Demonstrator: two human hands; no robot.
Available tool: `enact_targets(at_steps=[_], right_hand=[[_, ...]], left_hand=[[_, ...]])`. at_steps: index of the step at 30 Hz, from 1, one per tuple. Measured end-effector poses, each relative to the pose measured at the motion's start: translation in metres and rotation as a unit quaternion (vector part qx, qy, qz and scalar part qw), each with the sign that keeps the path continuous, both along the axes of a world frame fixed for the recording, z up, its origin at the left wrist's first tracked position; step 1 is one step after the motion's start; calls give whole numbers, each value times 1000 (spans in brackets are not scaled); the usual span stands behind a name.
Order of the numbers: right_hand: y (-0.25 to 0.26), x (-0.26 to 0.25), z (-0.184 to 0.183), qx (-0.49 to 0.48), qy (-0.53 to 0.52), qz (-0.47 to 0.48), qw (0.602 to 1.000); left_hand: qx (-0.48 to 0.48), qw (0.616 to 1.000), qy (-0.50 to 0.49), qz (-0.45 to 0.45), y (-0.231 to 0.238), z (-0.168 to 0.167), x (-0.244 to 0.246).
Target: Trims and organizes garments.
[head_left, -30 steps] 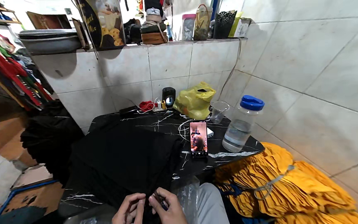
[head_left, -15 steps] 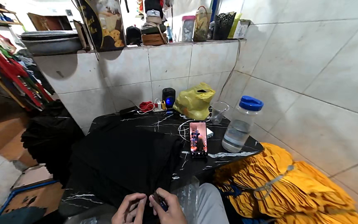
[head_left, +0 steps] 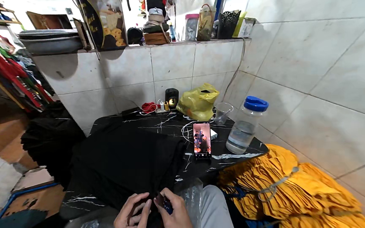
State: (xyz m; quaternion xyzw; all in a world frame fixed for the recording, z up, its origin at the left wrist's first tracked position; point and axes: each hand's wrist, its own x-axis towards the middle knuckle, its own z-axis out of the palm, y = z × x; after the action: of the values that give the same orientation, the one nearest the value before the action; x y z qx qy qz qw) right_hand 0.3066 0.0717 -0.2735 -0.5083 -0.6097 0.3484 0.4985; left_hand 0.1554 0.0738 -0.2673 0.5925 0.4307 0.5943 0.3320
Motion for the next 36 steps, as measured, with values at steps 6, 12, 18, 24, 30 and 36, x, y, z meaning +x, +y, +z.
enact_targets(at_steps=[6, 12, 18, 24, 30, 36], right_hand=[[1, -5, 0, 23, 23, -33, 999], [2, -13, -5, 61, -44, -56, 996], [3, -9, -5, 17, 105, -36, 994], [6, -3, -7, -85, 249, 16, 965], [6, -4, -9, -45, 186, 33, 981], [7, -5, -11, -27, 198, 23, 980]], left_hand=[[-4, 1000, 7, -12, -3, 0, -2], [26, 996, 83, 0, -6, 1, 4], [10, 997, 73, -10, -2, 0, 0], [50, 993, 105, 30, 4, -11, 1], [87, 983, 150, 64, 4, -11, 1], [69, 991, 108, 36, 6, -12, -3]])
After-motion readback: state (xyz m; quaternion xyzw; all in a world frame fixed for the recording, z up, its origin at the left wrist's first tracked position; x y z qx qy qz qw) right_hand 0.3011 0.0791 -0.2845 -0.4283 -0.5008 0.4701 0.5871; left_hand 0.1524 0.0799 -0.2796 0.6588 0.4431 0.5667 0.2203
